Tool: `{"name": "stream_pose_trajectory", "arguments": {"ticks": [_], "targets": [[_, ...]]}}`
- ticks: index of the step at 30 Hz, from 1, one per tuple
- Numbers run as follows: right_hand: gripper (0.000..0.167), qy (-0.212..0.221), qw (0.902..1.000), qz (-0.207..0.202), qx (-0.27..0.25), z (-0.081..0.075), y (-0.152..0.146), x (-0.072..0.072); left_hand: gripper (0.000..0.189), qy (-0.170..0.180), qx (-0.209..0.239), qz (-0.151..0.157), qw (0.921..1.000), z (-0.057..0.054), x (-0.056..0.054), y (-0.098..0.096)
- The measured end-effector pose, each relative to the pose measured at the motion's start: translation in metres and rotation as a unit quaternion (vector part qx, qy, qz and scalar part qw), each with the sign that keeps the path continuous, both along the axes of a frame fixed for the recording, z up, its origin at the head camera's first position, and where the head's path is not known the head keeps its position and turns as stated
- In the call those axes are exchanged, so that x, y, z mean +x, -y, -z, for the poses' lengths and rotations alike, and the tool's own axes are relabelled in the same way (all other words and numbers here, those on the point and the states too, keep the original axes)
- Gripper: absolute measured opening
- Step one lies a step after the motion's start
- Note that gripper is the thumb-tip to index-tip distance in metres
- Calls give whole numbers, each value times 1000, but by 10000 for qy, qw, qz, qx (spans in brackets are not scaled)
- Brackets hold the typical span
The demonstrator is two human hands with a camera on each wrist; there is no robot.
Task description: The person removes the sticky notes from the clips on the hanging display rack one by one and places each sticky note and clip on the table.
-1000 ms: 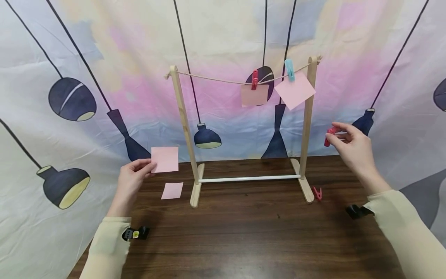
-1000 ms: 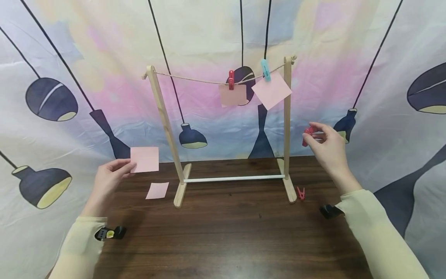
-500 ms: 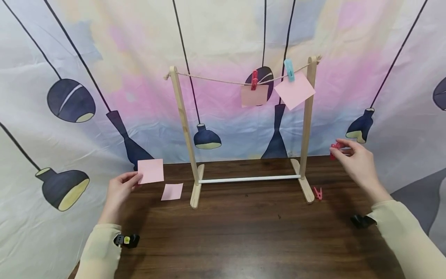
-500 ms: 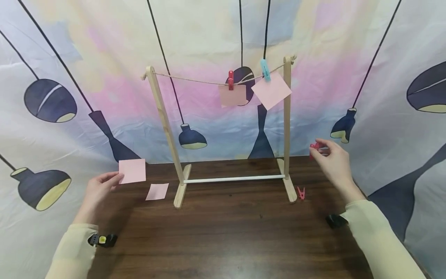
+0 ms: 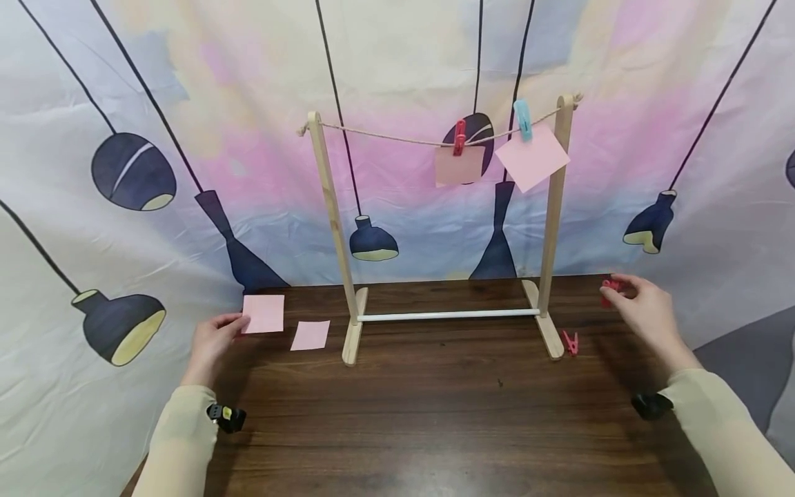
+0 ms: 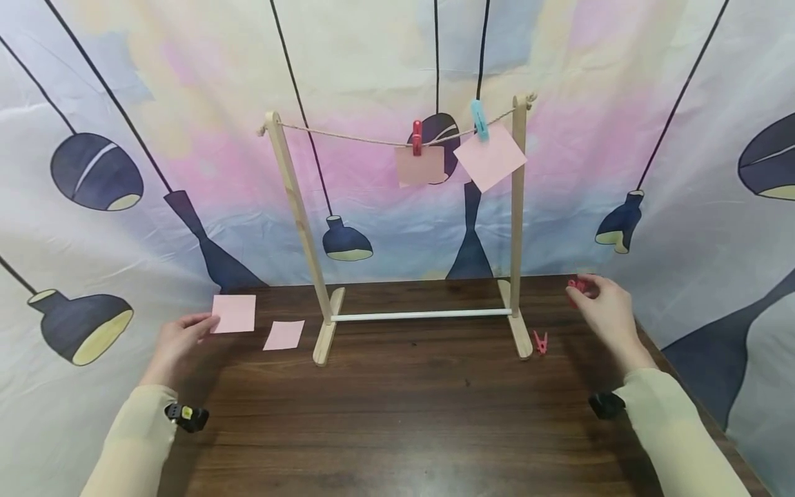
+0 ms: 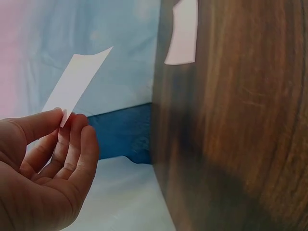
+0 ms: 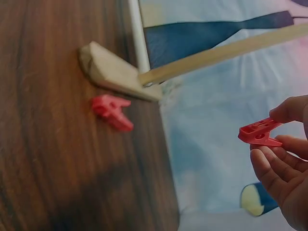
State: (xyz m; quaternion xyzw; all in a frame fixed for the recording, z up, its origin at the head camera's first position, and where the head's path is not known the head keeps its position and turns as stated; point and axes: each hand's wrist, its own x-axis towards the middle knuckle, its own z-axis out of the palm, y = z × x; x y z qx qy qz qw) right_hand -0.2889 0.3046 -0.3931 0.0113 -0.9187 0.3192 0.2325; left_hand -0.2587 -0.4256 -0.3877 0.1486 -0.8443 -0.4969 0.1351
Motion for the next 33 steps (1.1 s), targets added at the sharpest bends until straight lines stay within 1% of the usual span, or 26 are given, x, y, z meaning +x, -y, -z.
{"name": "stream_pose_trajectory", "arguments": {"ticks": [2, 5, 8, 12, 17, 21, 25, 30, 33], "targets": [[50, 95, 10000, 23, -15, 6, -3, -1, 48, 31, -12, 28, 10000, 5, -2, 3], [50, 223, 9997, 53, -26, 14, -7, -4, 47, 58, 145, 87, 9998, 12, -6, 7], [51, 315, 9995, 42, -7, 20, -9, -7, 46, 162, 336, 72, 9993, 19, -9, 10], [51, 462, 9989, 56, 107, 25, -11, -11, 46, 341, 409, 47, 9986, 26, -12, 14], [54, 886, 9957, -43, 282, 33, -12, -15, 46, 474, 620, 82, 9969, 33, -14, 20], [56, 1345, 9900, -266, 333, 40, -9, -14, 45, 578, 673, 28, 9960, 37, -16, 24], [57, 1736, 9831, -454, 365, 46, -7, -12, 44, 620, 685, 79, 9957, 40, -18, 26], [55, 2246, 9721, -613, 297, 51, -5, -12, 44, 806, 445, 55, 9957, 42, -20, 25], [51, 2404, 9677, -706, 263, 53, -4, -12, 45, 920, 362, 69, 9951, 43, -23, 25]]}}
